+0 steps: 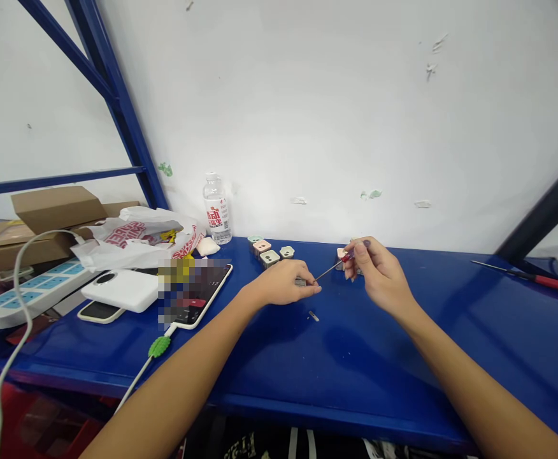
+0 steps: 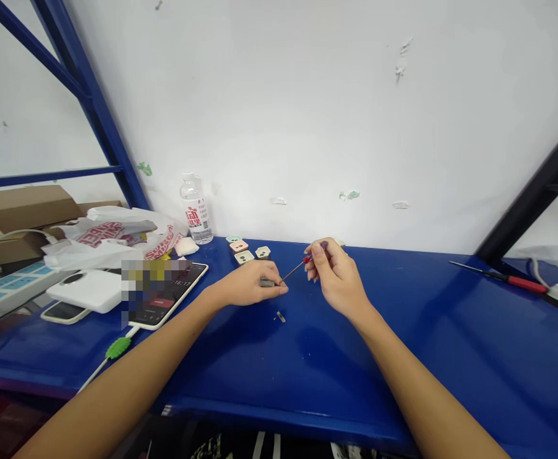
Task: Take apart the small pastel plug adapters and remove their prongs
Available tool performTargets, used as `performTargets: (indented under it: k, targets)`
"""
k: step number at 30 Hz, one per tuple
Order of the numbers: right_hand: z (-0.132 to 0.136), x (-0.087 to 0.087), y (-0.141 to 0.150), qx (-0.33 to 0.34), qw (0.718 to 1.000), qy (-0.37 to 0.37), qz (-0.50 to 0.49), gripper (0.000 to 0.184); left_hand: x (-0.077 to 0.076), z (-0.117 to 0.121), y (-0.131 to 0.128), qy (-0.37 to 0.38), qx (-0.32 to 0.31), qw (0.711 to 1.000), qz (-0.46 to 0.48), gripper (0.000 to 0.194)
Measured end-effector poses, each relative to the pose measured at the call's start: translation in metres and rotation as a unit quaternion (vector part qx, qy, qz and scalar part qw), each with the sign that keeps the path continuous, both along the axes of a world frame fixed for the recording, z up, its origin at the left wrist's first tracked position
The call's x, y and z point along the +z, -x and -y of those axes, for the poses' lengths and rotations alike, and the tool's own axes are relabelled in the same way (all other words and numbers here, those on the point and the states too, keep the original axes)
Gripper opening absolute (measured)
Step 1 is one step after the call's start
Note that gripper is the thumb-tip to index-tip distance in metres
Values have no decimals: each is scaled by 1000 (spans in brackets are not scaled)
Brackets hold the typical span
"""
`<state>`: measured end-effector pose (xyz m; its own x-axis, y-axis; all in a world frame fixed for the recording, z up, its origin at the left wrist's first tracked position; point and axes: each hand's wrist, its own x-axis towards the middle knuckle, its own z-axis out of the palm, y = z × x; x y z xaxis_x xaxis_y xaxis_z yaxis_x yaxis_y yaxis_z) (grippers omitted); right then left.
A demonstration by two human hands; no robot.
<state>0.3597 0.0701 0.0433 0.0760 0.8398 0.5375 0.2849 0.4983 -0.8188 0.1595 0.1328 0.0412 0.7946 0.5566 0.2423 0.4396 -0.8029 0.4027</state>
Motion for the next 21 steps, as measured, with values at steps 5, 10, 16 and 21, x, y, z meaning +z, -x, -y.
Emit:
performTargets:
  k: [5, 10, 16, 21]
  targets:
    - [1, 0, 0, 2, 1000, -1, 1, 36, 0, 0, -1, 2, 1, 1000, -2, 28]
    - [2, 1, -1, 5, 1000, -1, 4, 36, -1, 0, 0, -11, -4, 1000, 3, 31]
    - [2, 2, -2, 0, 1000, -5, 17, 36, 0, 0, 0, -21, -1, 1000, -10, 30]
    - [1, 1, -2, -4, 999, -6, 44, 36, 0, 1, 0, -27, 4, 999, -18, 29]
